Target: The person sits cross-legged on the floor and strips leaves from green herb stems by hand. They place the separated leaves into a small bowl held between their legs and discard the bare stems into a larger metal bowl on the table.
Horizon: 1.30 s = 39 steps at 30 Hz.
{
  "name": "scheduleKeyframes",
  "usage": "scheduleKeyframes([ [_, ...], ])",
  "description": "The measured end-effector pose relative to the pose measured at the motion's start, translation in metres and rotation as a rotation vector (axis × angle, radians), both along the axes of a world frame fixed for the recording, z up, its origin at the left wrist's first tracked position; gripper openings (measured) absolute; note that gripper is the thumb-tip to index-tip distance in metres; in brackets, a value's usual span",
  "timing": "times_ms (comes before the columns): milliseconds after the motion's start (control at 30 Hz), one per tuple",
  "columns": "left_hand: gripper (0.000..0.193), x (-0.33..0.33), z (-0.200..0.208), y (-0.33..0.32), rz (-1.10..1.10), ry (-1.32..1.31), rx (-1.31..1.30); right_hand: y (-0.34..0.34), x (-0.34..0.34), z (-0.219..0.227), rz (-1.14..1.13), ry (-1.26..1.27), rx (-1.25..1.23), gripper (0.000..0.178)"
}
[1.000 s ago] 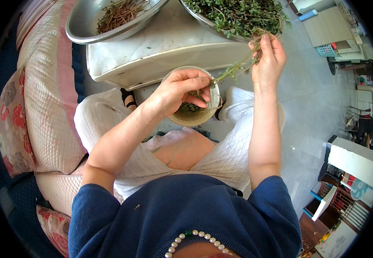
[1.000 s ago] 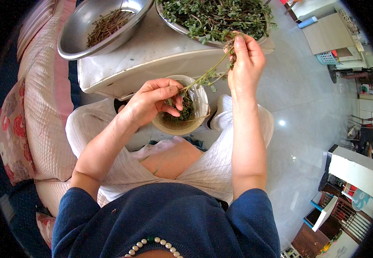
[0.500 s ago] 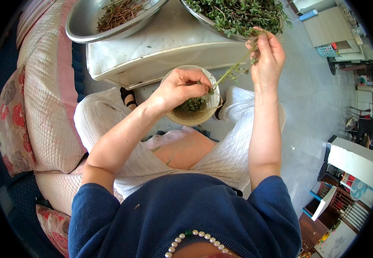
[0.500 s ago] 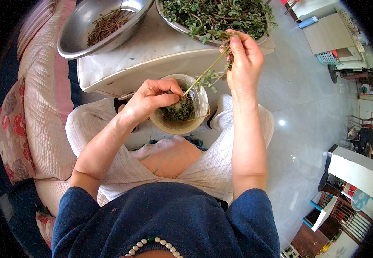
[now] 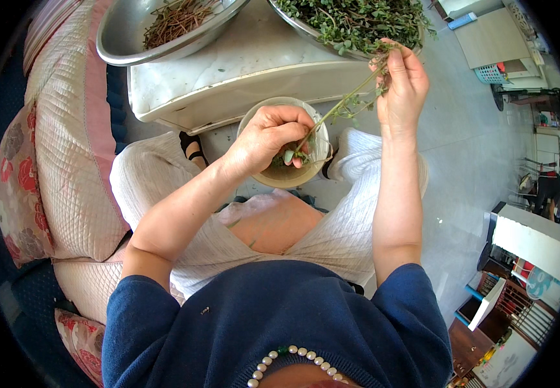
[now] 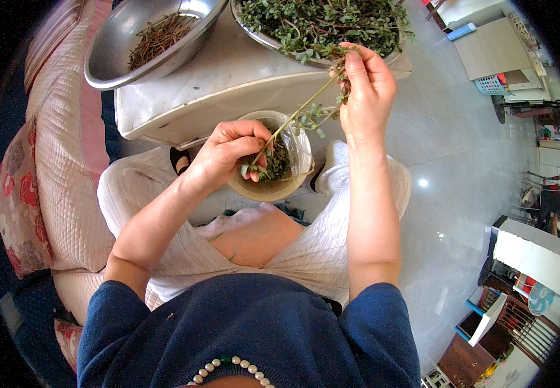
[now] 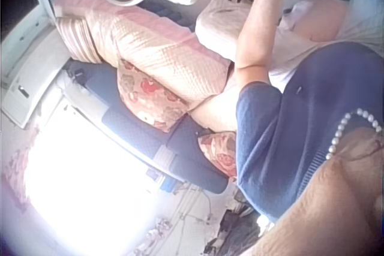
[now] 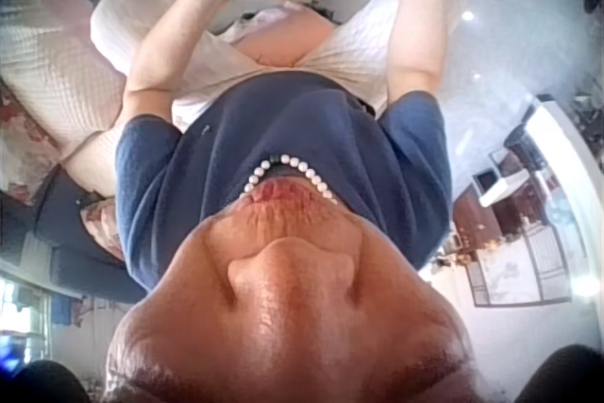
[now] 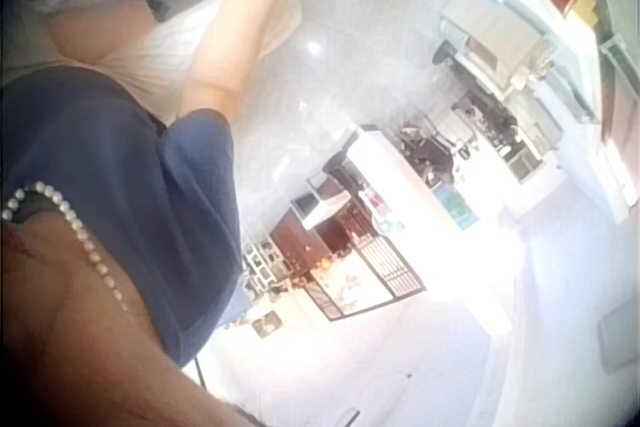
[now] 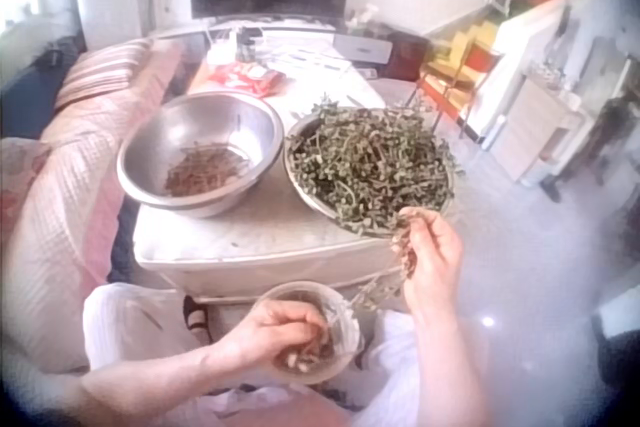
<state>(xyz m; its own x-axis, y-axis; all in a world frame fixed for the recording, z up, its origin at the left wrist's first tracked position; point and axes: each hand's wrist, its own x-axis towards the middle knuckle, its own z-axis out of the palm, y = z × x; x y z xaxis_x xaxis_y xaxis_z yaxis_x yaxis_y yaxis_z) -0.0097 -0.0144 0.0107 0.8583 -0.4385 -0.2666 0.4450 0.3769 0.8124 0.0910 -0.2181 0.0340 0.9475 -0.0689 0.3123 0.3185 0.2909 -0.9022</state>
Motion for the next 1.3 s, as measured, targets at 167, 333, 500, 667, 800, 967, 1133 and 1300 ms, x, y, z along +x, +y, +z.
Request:
scheduleKeyframes([
  [167,0.019,-0.001,-0.001,-0.002,0.008,0.025,-0.006,-0.005,0.004,0.002,-0.069,0.003,0.059,0.015],
  [333,0.02,0.001,0.004,-0.003,-0.048,0.16,-0.058,-0.007,0.007,0.0,-0.047,-0.039,0.107,0.014],
  [500,0.016,-0.001,-0.006,-0.004,-0.152,-0.019,-0.018,-0.012,0.01,-0.002,-0.068,-0.046,0.096,0.013],
  [667,0.015,0.0,-0.004,-0.003,-0.124,0.025,-0.023,-0.019,0.011,-0.001,-0.134,-0.047,0.062,0.012],
  [800,0.014,0.0,-0.004,-0.003,-0.073,0.065,0.041,-0.02,0.009,0.001,-0.155,-0.028,0.045,0.011],
  [967,0.01,0.004,-0.022,-0.003,0.089,0.09,0.076,-0.013,0.008,-0.008,-0.113,-0.073,0.019,0.014],
  [1133,0.009,0.006,-0.025,-0.004,0.14,0.147,0.039,-0.009,0.005,-0.007,-0.117,-0.075,-0.041,0.013],
  [1300,0.015,0.007,-0.034,0.004,0.042,0.056,0.098,-0.021,0.007,0.0,-0.187,-0.046,0.022,0.01],
])
